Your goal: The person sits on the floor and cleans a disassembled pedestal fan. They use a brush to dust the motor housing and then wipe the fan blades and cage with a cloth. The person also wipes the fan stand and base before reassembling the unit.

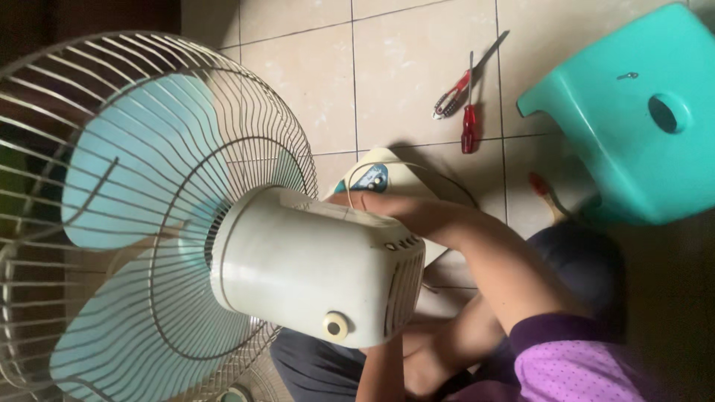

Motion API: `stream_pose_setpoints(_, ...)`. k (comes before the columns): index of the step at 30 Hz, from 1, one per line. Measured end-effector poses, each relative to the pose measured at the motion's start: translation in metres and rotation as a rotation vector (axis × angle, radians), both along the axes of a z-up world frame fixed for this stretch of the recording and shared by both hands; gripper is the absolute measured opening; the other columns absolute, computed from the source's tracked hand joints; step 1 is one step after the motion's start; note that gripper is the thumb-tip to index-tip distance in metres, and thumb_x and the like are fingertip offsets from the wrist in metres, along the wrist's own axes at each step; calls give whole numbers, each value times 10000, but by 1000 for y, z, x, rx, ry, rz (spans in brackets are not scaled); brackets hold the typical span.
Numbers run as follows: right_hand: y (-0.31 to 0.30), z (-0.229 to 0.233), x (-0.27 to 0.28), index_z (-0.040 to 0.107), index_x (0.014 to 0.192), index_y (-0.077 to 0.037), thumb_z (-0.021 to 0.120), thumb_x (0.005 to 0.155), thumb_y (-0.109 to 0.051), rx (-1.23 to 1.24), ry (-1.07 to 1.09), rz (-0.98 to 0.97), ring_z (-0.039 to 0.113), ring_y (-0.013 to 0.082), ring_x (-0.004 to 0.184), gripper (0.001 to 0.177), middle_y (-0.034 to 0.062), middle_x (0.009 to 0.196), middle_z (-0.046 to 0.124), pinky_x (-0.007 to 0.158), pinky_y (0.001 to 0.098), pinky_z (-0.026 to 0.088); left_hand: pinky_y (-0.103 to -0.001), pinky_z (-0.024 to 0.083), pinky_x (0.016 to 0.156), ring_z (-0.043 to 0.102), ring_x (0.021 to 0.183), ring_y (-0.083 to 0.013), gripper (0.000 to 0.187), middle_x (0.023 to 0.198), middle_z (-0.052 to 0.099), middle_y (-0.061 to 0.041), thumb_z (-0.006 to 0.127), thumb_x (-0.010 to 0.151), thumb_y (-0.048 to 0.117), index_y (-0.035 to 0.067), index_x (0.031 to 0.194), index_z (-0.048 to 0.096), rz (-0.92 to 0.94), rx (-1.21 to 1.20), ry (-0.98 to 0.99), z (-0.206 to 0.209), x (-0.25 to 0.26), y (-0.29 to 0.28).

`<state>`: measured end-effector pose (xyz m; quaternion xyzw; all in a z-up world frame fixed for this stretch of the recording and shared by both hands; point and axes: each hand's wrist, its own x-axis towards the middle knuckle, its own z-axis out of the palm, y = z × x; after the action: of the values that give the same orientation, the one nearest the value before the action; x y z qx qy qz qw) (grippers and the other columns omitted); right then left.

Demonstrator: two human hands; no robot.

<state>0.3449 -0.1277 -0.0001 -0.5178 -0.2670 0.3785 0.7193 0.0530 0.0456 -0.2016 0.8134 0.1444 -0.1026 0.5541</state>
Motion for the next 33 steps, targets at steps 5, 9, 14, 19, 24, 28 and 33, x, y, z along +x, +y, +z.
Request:
stream_pose_setpoints(5,1,-50,22,600,1376,-46,597,984,-298,-307,-753,-274,543,289,1299,466,140,1396,615,1087,404,419,-484,367,1115,504,1271,-384,503,1400,554,-247,546,994,239,-75,1386,529,12,15,-33,-15,4,-3)
stream_pose_setpoints(9,-60,-89,-6,661,1310,-55,628,964,-308,-569,-1109,-352,570,317,1236,430,155,1347,641,1036,413,448,-490,364,1117,501,1272,-387,514,1403,552,-250,552,988,246,-78,1387,527,-5,12,-126,-38,59,-19)
stream_pose_setpoints(14,-103,-130,-73,695,1152,-82,616,1018,-263,-956,-634,-212,679,316,1053,239,147,1143,717,927,421,519,-497,360,1120,498,1274,-391,529,1406,549,-253,559,981,254,-81,1389,524,39,30,-236,-60,119,-39)
stream_pose_setpoints(19,-194,-48,-109,721,971,-72,601,832,-73,-664,-921,275,684,351,833,183,161,942,713,697,436,542,-504,357,1122,494,1276,-396,544,1410,546,-257,566,973,262,-85,1391,521,270,404,-505,-41,127,-44)
stream_pose_setpoints(24,-179,2,-82,744,1056,-79,578,873,-115,-874,-955,-208,679,396,861,250,173,995,726,744,492,532,-514,359,1044,506,1205,-419,398,1314,579,-236,474,1039,274,-12,1303,557,196,270,-430,34,116,-46)
stream_pose_setpoints(28,-123,-54,-59,742,1076,-100,594,899,-140,-856,-889,-630,650,360,967,234,135,1031,731,858,510,452,-523,357,1041,489,1230,-415,400,1342,531,-246,514,1017,291,-12,1277,549,153,391,-440,47,104,-46)
stream_pose_setpoints(33,-42,-144,-38,740,1101,-127,615,931,-172,-901,-716,-651,614,315,1099,216,88,1076,737,1000,534,351,-558,314,1035,463,1260,-405,508,1327,582,-221,580,875,346,34,1275,607,-21,856,-474,40,102,-54)
